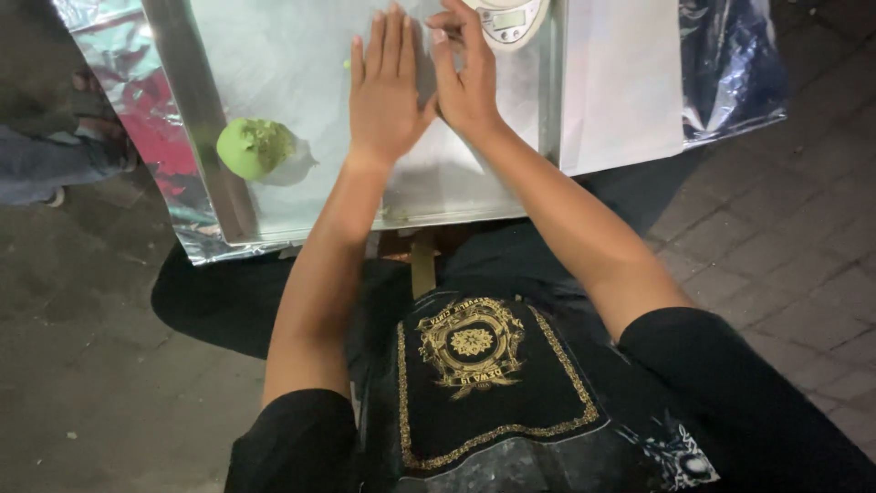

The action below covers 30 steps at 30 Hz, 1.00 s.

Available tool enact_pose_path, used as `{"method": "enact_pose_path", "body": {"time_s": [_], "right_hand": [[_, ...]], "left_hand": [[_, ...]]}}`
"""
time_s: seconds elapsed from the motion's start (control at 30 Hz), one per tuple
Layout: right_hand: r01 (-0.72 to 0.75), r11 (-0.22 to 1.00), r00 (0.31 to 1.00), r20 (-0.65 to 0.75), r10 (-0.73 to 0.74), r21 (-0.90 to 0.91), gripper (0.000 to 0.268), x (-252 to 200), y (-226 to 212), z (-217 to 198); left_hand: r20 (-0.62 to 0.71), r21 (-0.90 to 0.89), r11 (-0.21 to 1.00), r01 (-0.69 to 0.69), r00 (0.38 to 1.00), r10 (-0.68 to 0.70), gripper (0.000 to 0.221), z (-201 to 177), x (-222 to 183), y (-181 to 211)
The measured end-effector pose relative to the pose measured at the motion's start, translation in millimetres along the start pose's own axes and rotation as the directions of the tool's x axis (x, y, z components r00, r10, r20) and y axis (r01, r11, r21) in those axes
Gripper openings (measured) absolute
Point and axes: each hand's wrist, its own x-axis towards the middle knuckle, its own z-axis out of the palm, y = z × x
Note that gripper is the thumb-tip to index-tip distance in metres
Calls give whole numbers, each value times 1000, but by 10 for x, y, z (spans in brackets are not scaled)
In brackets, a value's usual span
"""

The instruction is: Shaping small pieces of green dough and placing them on a tray

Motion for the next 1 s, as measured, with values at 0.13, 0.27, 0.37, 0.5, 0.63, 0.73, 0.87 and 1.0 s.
{"method": "enact_pose_path", "body": {"time_s": [0.13,0.27,0.37,0.5,0.63,0.73,0.87,1.0], "right_hand": [[-36,999,999,-36,36,22,29,-25,57,-6],[-29,1000,999,-23,29,-4,31,-29,51,-6],[-27,1000,999,-19,27,5,31,-16,36,17],[-73,997,997,-17,73,-20,32,-14,-18,10],[-83,992,995,-52,88,100,32,-19,19,-23],[-91,990,994,-55,97,103,33,-17,-2,-33],[-38,998,998,-48,40,40,31,-18,40,-30],[-64,997,998,-18,65,50,32,-19,30,-32]], "left_hand": [[-7,-122,992,-33,999,33,89,-54,-133,28],[70,-143,990,-21,997,32,101,-120,-743,169],[92,-84,996,24,996,-16,104,-98,-820,213],[8,-104,995,4,1000,-4,97,-32,-145,41],[42,-78,997,-7,999,10,93,-55,431,-69],[36,-74,997,-9,999,11,94,-52,262,-35],[65,-172,985,-1,998,12,100,-215,-428,138],[146,-107,994,20,989,-4,109,-126,-667,174]]}}
